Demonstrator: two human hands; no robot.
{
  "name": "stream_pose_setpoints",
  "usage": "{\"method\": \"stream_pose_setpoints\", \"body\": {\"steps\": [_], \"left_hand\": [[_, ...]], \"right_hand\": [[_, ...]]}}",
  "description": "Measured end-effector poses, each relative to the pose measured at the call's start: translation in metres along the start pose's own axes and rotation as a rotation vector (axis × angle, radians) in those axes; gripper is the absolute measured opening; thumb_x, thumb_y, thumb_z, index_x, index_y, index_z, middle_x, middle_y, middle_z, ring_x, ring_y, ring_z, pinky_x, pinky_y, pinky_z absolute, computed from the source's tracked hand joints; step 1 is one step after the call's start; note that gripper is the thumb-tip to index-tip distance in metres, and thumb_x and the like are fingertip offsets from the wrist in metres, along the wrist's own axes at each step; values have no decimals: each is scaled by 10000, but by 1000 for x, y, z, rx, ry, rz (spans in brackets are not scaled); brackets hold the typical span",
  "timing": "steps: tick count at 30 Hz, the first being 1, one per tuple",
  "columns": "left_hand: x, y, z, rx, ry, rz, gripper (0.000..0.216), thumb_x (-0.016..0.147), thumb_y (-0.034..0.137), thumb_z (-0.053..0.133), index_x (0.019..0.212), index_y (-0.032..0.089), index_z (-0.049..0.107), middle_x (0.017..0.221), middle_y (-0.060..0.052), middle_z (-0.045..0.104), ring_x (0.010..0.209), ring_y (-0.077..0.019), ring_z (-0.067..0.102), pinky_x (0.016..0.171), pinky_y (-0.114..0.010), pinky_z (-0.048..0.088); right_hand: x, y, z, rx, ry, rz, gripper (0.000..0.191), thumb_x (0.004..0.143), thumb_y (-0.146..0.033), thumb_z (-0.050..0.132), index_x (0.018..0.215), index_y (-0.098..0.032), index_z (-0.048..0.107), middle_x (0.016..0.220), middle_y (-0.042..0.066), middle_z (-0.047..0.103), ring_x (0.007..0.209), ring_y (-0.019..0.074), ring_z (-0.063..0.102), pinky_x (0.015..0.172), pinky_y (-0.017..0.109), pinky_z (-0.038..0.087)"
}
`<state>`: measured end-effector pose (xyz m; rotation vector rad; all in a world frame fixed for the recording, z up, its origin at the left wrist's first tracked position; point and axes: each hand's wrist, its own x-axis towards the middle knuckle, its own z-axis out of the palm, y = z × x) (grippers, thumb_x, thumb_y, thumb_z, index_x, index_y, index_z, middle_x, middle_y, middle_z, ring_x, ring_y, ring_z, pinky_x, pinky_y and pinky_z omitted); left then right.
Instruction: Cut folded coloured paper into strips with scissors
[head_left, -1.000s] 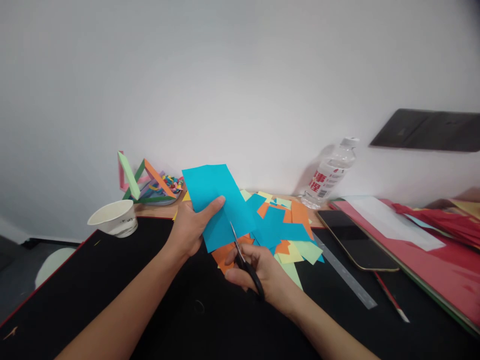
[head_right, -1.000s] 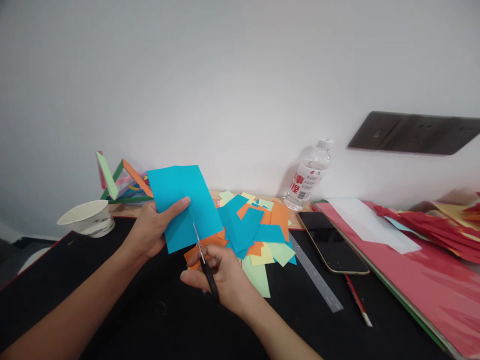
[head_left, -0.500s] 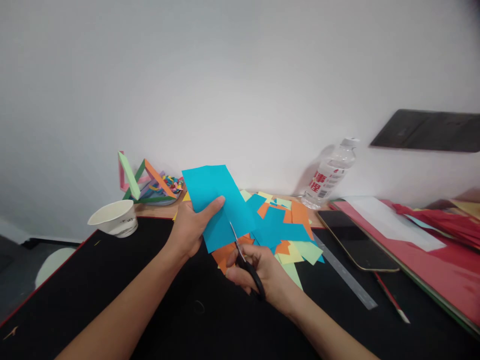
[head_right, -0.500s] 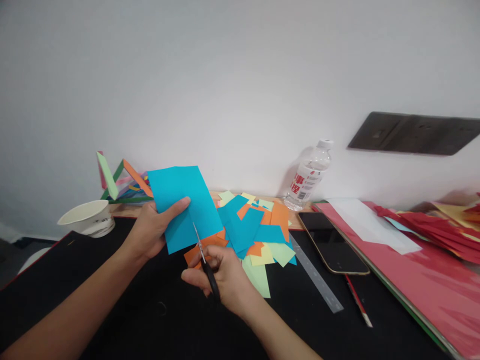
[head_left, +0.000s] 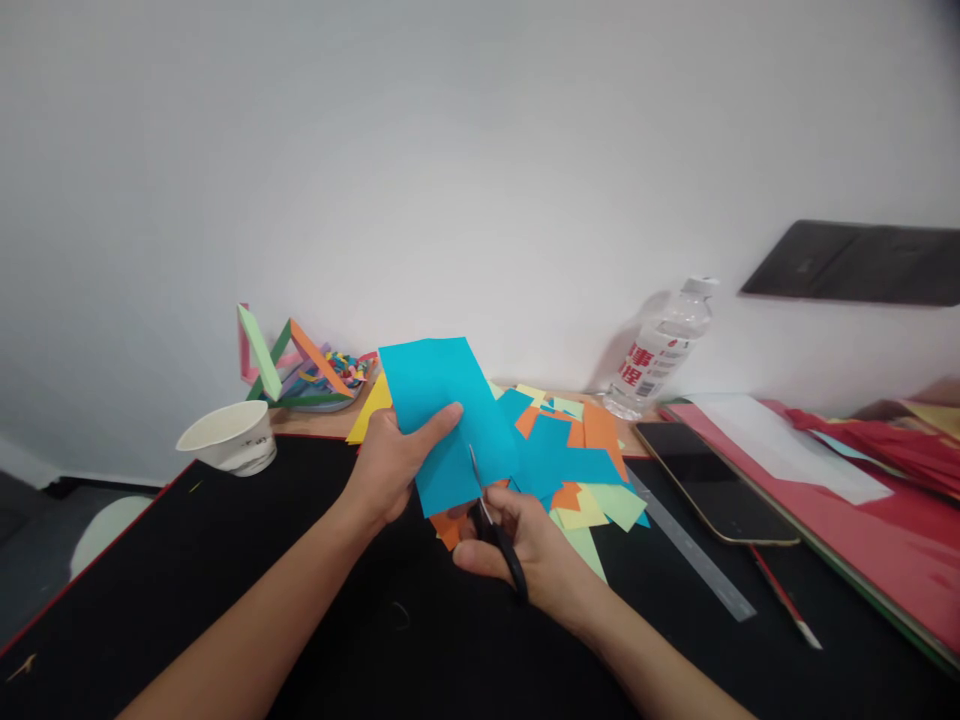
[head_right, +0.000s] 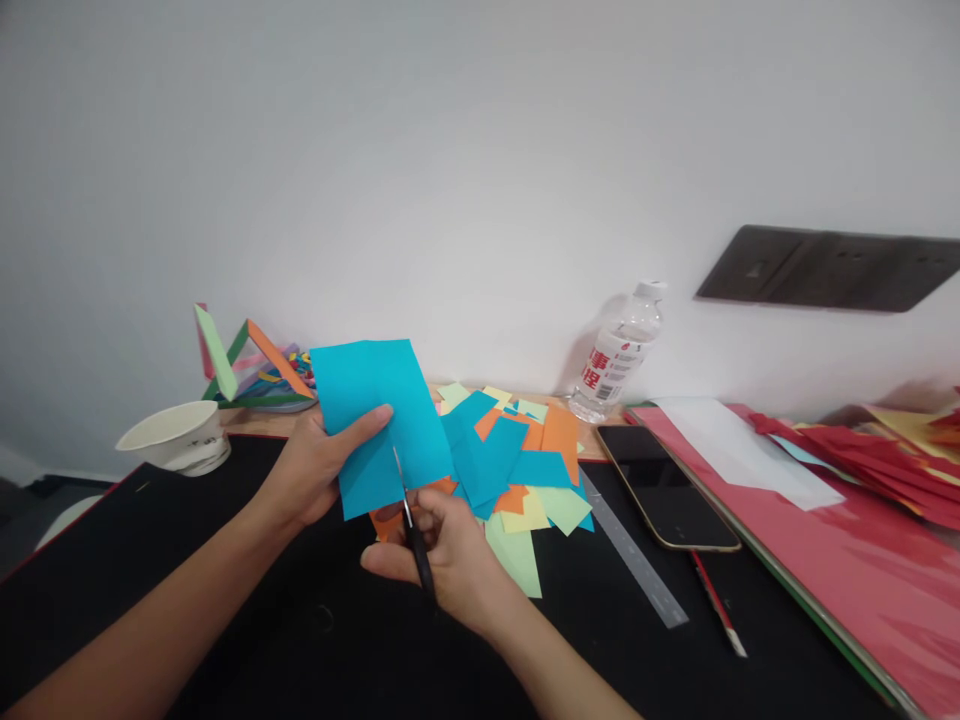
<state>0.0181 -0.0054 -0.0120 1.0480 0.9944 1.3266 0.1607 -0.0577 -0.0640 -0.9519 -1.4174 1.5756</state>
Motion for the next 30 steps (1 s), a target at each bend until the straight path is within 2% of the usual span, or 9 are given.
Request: {"method": "stream_pose_setpoints", "body": {"steps": [8, 16, 19, 26, 30], "left_hand": [[-1, 1, 0, 10, 11, 3, 270, 608, 322, 815, 749, 140, 675, 943, -96, 728, 827, -256, 671, 707, -394, 575], [0, 0, 0, 17, 12, -9, 298, 613, 331, 813, 792, 135, 676, 991, -114, 721, 868, -282, 665, 741, -433, 567], [-1, 0, 0, 16, 10, -12, 310, 616, 324, 812, 824, 136, 680, 997, -114, 719, 879, -285, 663, 748, -439, 565], [0, -1, -2, 11, 0, 1, 267, 621, 328, 807, 716, 134, 650, 1007, -118, 715, 888, -289, 664, 748, -430, 567], [0, -1, -1, 8, 0, -4, 269, 620, 332, 805, 722, 137, 650, 1005, -115, 716, 894, -296, 664, 738, -428, 568]], "right_hand": [[0, -1, 0, -16, -1, -10, 441, 585, -484, 827, 707, -176, 535, 567, -64, 463, 512, 88, 381, 454, 218, 287], [0, 0, 2, -28, 30, 49, 518, 592, -559, 787, 837, -144, 596, 571, -48, 526, 482, 90, 456, 459, 221, 350], [0, -1, 2, -32, 38, 49, 527, 589, -573, 780, 822, -141, 588, 550, -50, 528, 455, 82, 455, 451, 218, 353], [0, -5, 4, -57, 40, 61, 538, 595, -610, 750, 792, -142, 572, 491, -67, 495, 423, 77, 435, 439, 218, 341], [0, -3, 4, -23, 52, 58, 501, 572, -566, 788, 740, -155, 556, 495, -72, 494, 404, 66, 414, 422, 210, 318]]}}
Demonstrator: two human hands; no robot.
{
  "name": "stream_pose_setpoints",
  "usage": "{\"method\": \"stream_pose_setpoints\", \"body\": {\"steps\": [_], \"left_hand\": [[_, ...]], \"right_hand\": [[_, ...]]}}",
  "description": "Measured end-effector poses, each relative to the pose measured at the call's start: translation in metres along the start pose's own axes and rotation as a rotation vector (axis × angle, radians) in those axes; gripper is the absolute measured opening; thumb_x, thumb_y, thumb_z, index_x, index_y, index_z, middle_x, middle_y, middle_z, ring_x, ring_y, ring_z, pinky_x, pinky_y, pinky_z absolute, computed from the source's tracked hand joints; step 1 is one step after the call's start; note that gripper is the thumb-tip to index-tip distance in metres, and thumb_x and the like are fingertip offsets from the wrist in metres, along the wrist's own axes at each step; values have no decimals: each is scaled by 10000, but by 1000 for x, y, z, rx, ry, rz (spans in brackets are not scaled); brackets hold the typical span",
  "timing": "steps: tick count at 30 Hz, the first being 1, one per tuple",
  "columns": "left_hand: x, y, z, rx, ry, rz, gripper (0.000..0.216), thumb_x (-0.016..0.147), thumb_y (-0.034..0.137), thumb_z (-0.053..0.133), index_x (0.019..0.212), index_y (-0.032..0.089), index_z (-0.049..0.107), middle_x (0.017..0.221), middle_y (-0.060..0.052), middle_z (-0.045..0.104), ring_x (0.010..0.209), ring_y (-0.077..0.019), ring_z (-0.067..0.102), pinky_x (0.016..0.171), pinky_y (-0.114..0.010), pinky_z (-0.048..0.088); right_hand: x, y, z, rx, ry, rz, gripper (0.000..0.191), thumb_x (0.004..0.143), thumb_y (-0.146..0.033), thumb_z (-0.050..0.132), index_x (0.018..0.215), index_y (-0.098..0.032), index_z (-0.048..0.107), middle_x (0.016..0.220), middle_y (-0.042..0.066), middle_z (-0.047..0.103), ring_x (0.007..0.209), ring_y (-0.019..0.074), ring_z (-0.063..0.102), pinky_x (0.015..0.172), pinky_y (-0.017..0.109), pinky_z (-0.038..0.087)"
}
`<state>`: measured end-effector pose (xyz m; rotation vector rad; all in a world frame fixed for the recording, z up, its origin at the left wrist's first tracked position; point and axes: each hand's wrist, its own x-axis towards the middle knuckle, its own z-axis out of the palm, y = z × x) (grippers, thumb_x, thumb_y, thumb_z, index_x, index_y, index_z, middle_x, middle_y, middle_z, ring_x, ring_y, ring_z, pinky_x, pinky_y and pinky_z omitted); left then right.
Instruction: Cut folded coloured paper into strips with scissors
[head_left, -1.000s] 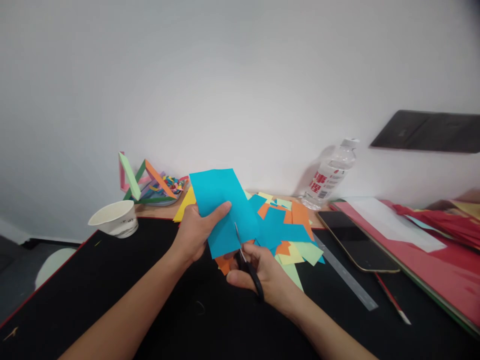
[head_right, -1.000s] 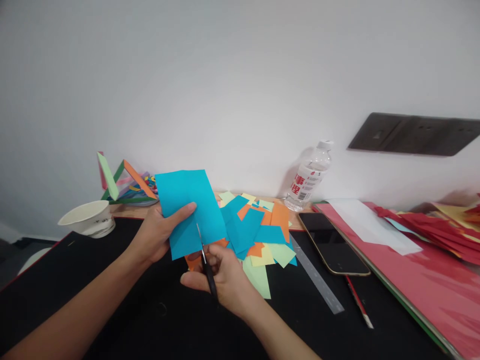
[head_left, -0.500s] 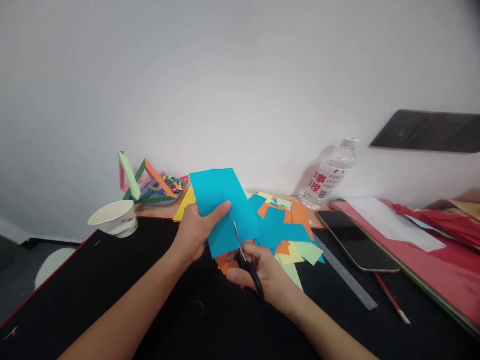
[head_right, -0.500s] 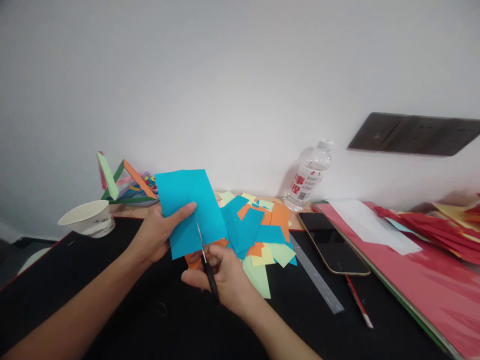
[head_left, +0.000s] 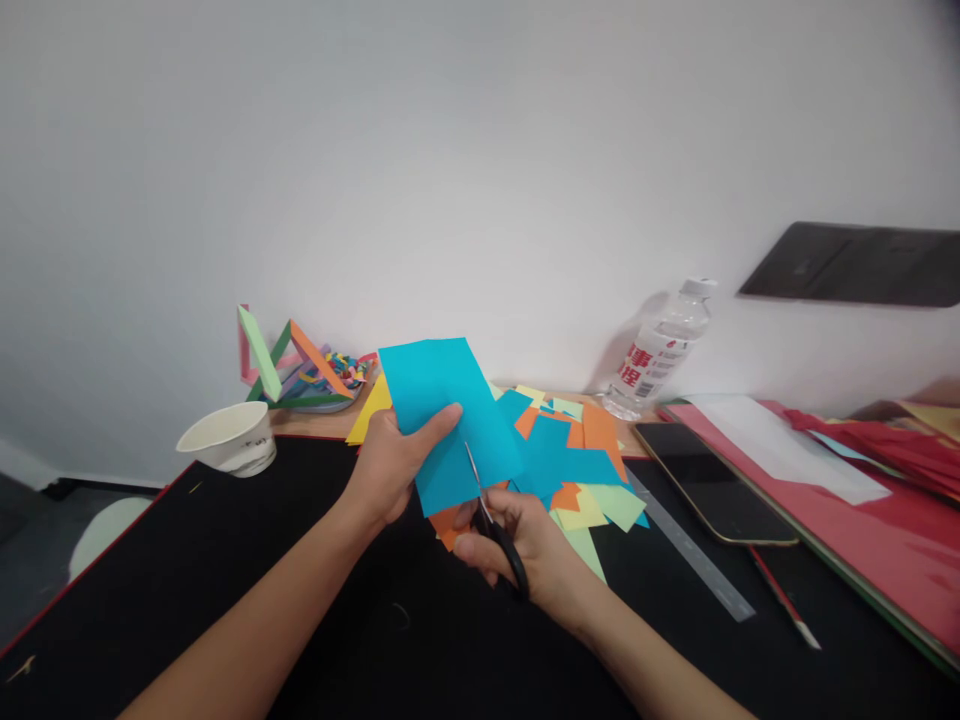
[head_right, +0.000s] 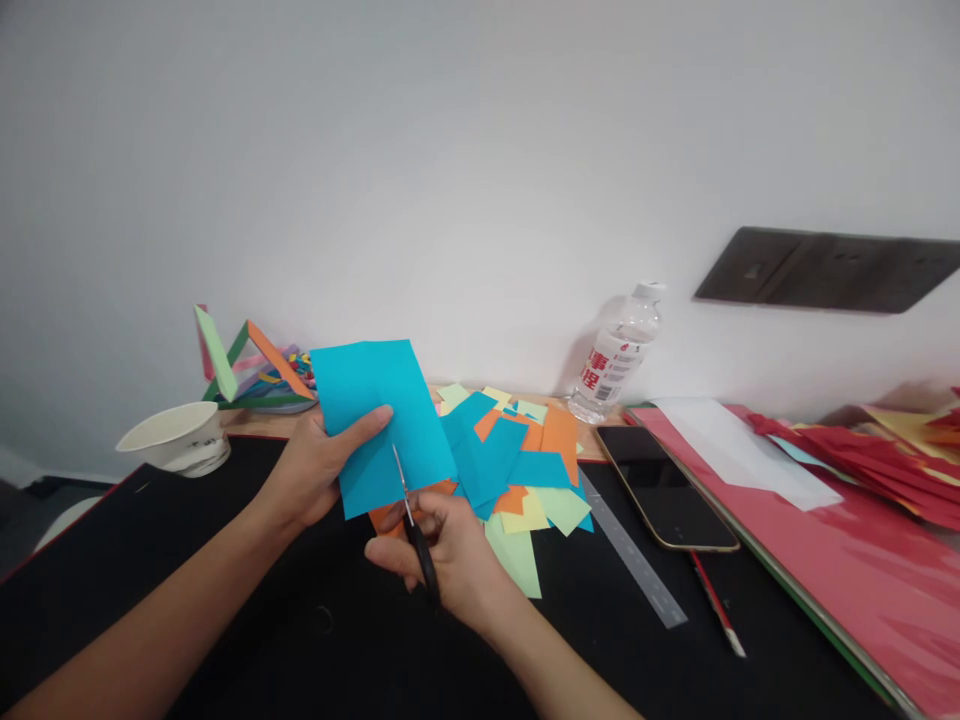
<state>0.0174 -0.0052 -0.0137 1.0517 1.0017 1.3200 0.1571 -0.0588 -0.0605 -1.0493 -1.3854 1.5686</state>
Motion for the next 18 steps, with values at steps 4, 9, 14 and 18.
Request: {"method": "stream_pose_setpoints", "body": {"steps": [4, 9, 14, 18], "left_hand": [[-1, 0, 0, 5, 6, 0, 260, 622, 329, 802, 725, 144, 652, 994, -109, 722, 885, -293, 668, 719, -413, 569], [-2, 2, 1, 5, 12, 8, 257, 607, 325, 808, 692, 147, 643, 944, -105, 731, 861, -284, 674, 689, -383, 568], [-2, 2, 2, 4, 8, 8, 260, 609, 328, 807, 653, 149, 623, 947, -99, 731, 852, -275, 674, 696, -380, 565], [-2, 2, 1, -3, -3, 6, 255, 620, 327, 802, 676, 147, 630, 963, -97, 728, 852, -273, 672, 711, -396, 562]], "right_hand": [[1, 2, 0, 21, -4, -6, 469, 575, -533, 800, 730, -163, 558, 494, -71, 494, 399, 70, 411, 411, 206, 301], [1, 2, 0, 13, 1, -1, 455, 572, -533, 801, 694, -174, 549, 485, -71, 488, 395, 74, 407, 406, 213, 303], [1, 2, 0, 19, 2, 2, 452, 578, -529, 799, 701, -169, 555, 479, -69, 500, 381, 71, 418, 393, 205, 310], [1, 3, 0, 29, 3, 7, 456, 574, -528, 802, 698, -166, 554, 474, -70, 502, 373, 67, 415, 386, 200, 316]]}}
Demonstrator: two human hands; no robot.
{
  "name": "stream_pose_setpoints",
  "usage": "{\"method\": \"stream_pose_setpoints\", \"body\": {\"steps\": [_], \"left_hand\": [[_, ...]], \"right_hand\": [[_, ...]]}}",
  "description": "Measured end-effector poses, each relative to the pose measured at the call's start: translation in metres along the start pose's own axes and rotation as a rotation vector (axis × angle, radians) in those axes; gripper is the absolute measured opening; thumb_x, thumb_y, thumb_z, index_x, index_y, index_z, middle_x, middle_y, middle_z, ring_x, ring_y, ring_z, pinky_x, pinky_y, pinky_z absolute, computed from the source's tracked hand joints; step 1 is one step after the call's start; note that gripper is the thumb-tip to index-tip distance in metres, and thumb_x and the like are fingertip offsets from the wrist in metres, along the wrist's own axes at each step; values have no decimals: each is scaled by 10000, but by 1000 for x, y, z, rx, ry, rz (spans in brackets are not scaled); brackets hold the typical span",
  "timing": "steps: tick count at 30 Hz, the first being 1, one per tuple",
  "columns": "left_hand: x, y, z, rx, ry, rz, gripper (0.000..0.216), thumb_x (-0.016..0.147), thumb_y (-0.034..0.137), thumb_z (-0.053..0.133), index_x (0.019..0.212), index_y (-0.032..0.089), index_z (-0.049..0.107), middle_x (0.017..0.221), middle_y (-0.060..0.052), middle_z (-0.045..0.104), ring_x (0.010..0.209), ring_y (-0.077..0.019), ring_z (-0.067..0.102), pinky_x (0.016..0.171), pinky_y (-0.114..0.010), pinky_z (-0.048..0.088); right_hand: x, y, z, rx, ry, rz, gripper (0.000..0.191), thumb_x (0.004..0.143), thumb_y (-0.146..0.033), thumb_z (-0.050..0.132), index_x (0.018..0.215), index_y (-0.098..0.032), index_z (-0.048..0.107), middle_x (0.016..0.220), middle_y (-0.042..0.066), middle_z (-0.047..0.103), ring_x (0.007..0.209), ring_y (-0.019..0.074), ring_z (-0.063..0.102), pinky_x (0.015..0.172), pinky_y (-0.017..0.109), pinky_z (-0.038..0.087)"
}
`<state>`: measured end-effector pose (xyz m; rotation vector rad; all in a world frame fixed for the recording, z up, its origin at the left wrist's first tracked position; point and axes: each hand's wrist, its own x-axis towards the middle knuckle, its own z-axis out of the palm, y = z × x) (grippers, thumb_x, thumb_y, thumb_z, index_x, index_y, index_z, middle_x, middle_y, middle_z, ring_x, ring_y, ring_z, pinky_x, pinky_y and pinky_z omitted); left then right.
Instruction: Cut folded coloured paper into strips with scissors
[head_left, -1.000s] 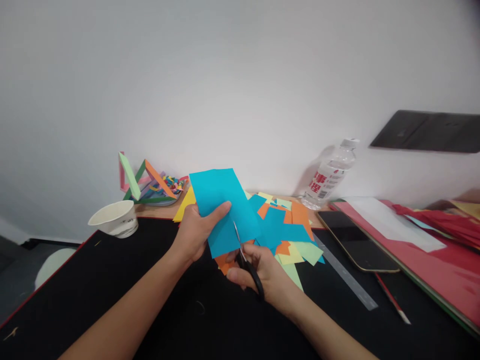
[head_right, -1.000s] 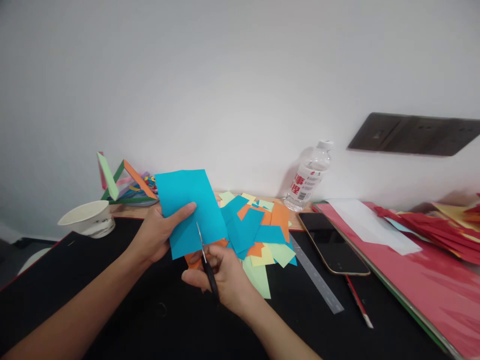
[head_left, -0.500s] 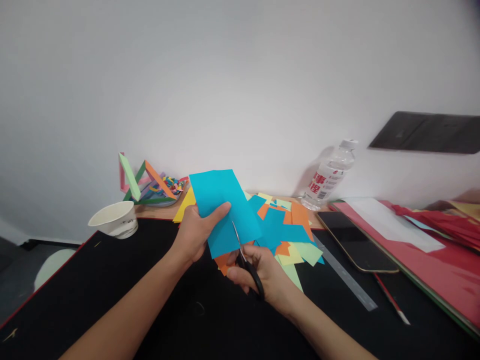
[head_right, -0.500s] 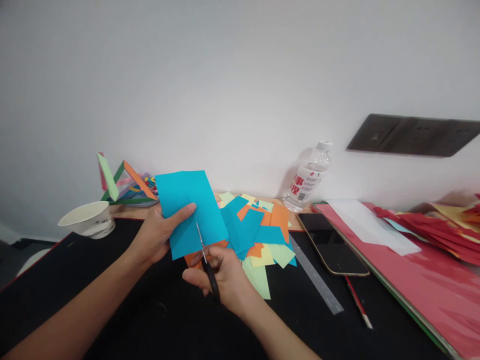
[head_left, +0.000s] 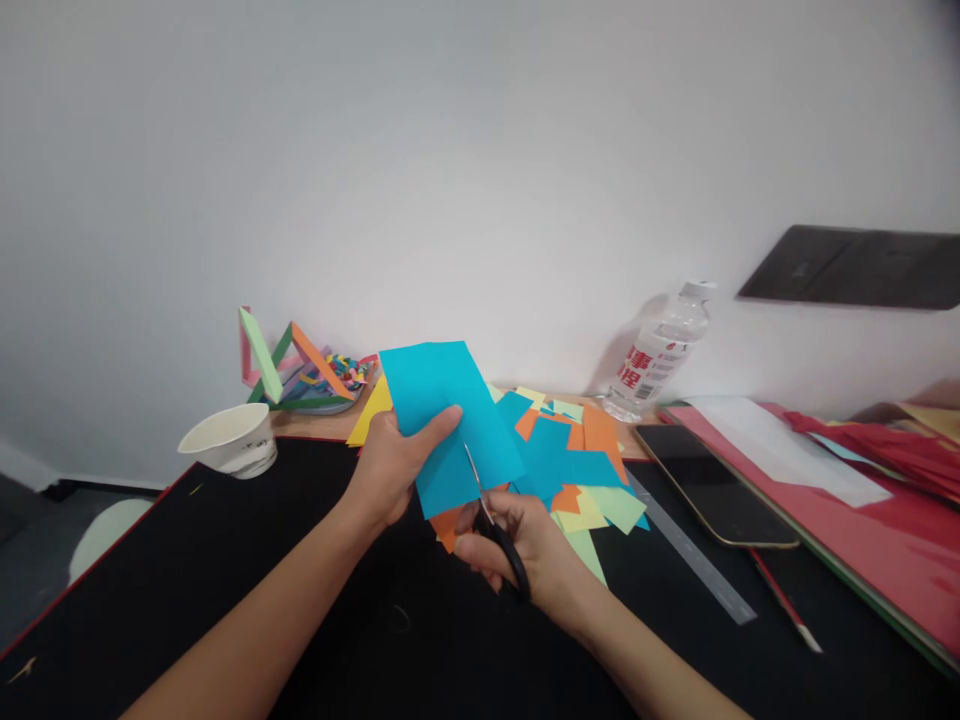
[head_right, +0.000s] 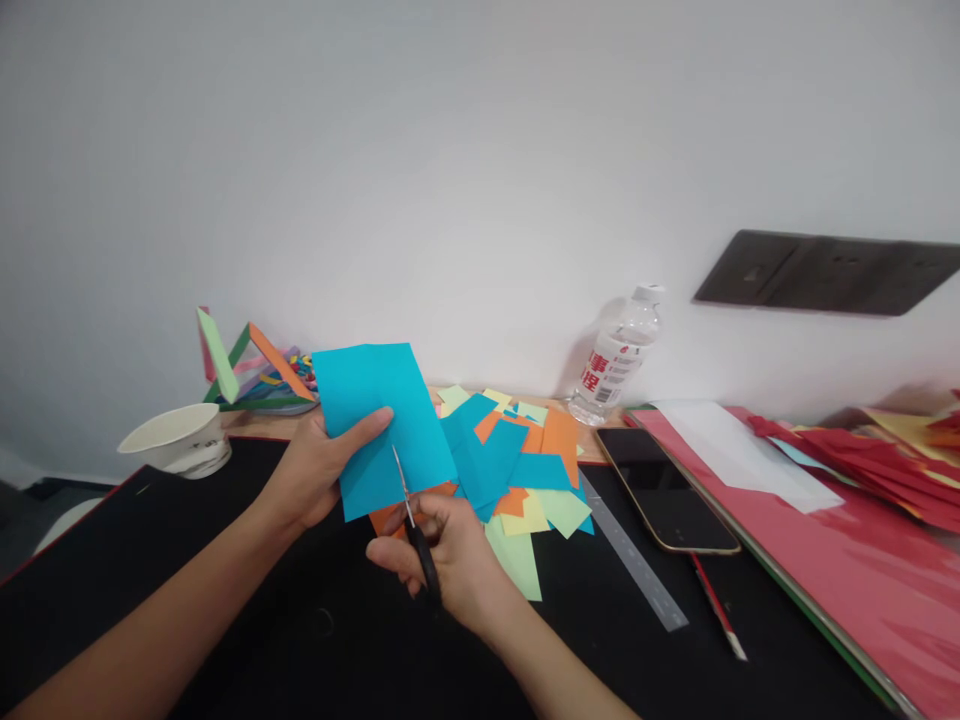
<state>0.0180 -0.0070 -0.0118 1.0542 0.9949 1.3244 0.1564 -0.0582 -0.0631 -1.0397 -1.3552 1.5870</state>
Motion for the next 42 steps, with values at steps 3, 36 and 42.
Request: {"method": "stream_pose_setpoints", "body": {"steps": [3, 36, 42], "left_hand": [[0, 0, -1, 9, 5, -4, 258, 623, 327, 800, 678, 143, 628, 967, -104, 725, 847, -273, 670, 715, -404, 561], [-1, -1, 0, -16, -98, -2, 271, 662, 344, 782, 850, 159, 721, 890, -91, 745, 775, -238, 685, 689, -344, 570], [3, 2, -2, -83, 26, 5, 332, 630, 291, 814, 913, 162, 695, 932, -75, 743, 818, -235, 680, 728, -367, 575]], "right_hand": [[0, -1, 0, -4, 5, 6, 477, 557, -548, 802, 694, -166, 552, 480, -64, 509, 374, 68, 421, 382, 200, 325], [1, -4, -2, -36, 8, -20, 492, 529, -577, 799, 612, -189, 508, 517, -47, 478, 466, 94, 385, 459, 235, 290], [-1, -5, -3, -34, -68, 11, 473, 531, -505, 831, 576, -182, 489, 540, -57, 419, 495, 86, 329, 474, 236, 252]]}}
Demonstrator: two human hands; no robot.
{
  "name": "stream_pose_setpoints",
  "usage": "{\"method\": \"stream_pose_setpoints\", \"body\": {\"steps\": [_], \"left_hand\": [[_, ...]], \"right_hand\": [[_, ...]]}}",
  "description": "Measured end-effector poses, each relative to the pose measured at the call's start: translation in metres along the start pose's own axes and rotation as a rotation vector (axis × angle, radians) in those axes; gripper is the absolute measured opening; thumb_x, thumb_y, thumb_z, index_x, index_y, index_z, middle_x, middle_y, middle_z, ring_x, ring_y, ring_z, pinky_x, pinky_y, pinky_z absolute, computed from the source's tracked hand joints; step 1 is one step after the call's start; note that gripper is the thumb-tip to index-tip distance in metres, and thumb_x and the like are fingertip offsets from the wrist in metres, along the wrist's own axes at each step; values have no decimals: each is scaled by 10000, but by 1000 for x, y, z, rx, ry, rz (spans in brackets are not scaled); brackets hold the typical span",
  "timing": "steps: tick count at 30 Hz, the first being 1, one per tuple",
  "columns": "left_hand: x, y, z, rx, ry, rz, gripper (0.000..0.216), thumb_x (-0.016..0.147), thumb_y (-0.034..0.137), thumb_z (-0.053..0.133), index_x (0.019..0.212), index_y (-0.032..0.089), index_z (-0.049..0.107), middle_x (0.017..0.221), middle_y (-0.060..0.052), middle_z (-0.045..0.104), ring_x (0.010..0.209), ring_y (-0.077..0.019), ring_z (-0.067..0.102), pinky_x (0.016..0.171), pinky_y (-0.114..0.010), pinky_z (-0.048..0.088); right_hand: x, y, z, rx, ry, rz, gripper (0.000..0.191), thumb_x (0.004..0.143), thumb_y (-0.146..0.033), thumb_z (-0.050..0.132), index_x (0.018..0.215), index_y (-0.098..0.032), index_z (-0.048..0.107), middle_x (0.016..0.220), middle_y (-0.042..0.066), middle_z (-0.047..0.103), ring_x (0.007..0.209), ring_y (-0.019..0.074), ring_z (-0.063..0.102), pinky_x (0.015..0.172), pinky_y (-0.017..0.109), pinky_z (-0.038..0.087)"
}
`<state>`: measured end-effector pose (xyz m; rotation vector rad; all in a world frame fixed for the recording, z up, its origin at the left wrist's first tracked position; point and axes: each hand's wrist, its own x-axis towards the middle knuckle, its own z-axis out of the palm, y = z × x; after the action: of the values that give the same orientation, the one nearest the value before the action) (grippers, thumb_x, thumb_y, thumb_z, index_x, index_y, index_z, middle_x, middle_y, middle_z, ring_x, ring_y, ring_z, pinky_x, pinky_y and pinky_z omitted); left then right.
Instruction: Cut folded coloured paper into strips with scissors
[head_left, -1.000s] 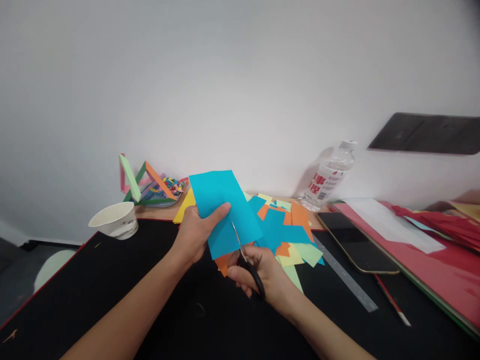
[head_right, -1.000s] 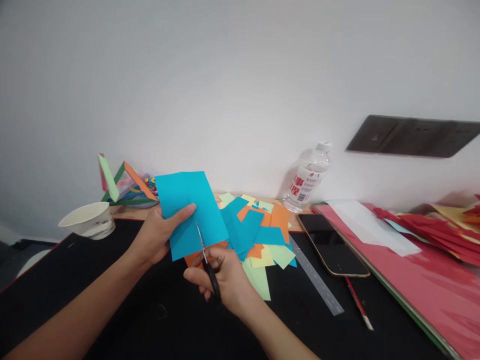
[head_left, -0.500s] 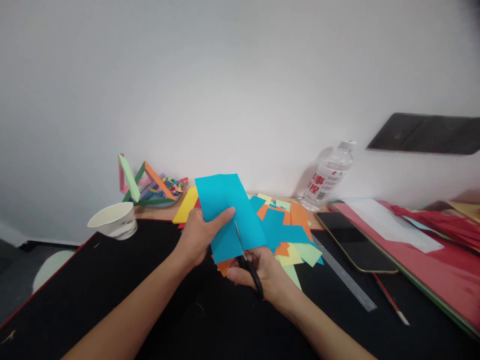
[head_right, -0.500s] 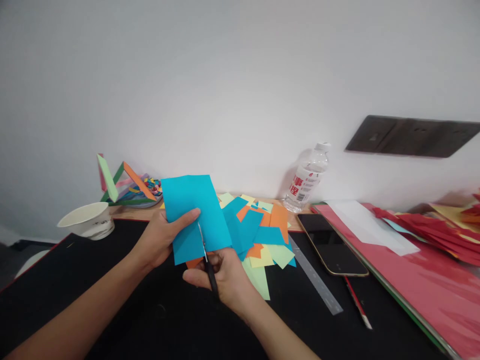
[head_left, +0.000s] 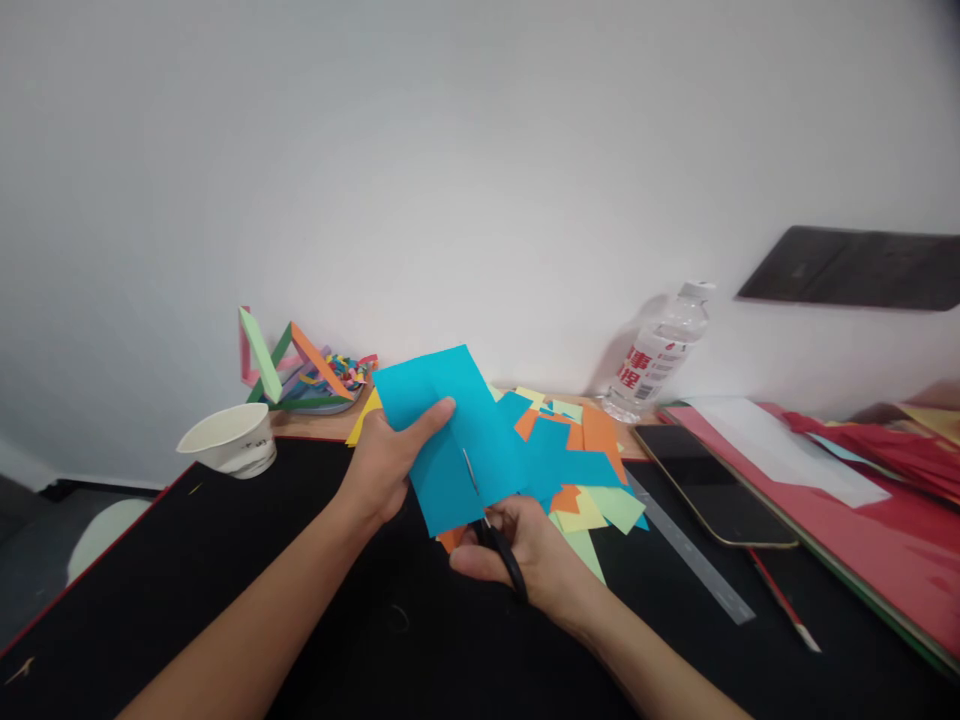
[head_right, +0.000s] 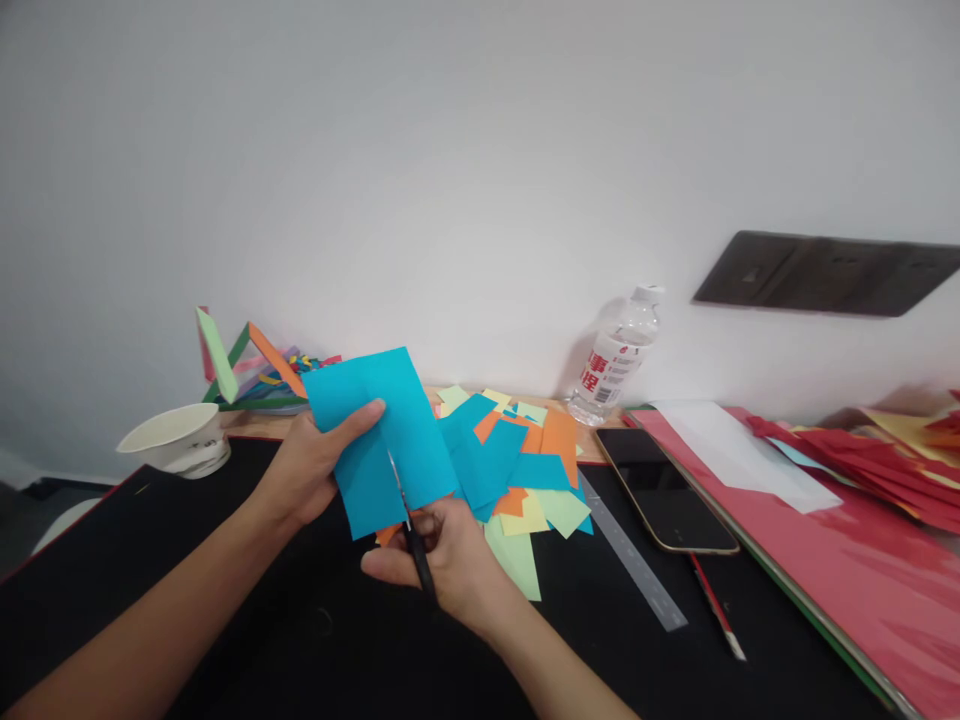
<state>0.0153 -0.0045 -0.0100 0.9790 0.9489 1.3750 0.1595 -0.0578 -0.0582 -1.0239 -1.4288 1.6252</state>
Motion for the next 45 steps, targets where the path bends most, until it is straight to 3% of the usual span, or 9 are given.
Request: {"method": "stream_pose_setpoints", "body": {"steps": [5, 15, 32, 45], "left_hand": [[-3, 0, 1, 48, -55, -5, 337, 648, 293, 802, 932, 152, 689, 968, -96, 738, 866, -263, 678, 751, -397, 575], [-1, -1, 1, 95, -13, 1, 290, 651, 341, 791, 826, 138, 680, 928, -97, 733, 806, -248, 669, 707, -385, 571], [0, -3, 0, 132, 21, 5, 306, 615, 365, 800, 763, 137, 660, 965, -117, 720, 841, -274, 663, 721, -415, 567], [-1, -2, 0, 132, 27, -14, 296, 612, 359, 804, 732, 140, 645, 948, -108, 722, 803, -256, 665, 679, -392, 573]], "right_hand": [[-1, 1, -1, 44, -8, 4, 419, 548, -465, 838, 644, -168, 560, 630, -17, 500, 577, 120, 387, 519, 246, 292], [0, 3, 1, 94, -16, 20, 437, 561, -470, 827, 589, -170, 511, 556, -49, 419, 517, 90, 313, 488, 244, 237], [0, 2, 1, 24, 18, 40, 426, 570, -456, 817, 527, -171, 503, 498, -55, 416, 461, 75, 296, 441, 233, 210], [-1, -5, 2, -65, 61, 83, 424, 561, -480, 799, 450, -178, 523, 407, -52, 442, 392, 75, 352, 405, 222, 269]]}}
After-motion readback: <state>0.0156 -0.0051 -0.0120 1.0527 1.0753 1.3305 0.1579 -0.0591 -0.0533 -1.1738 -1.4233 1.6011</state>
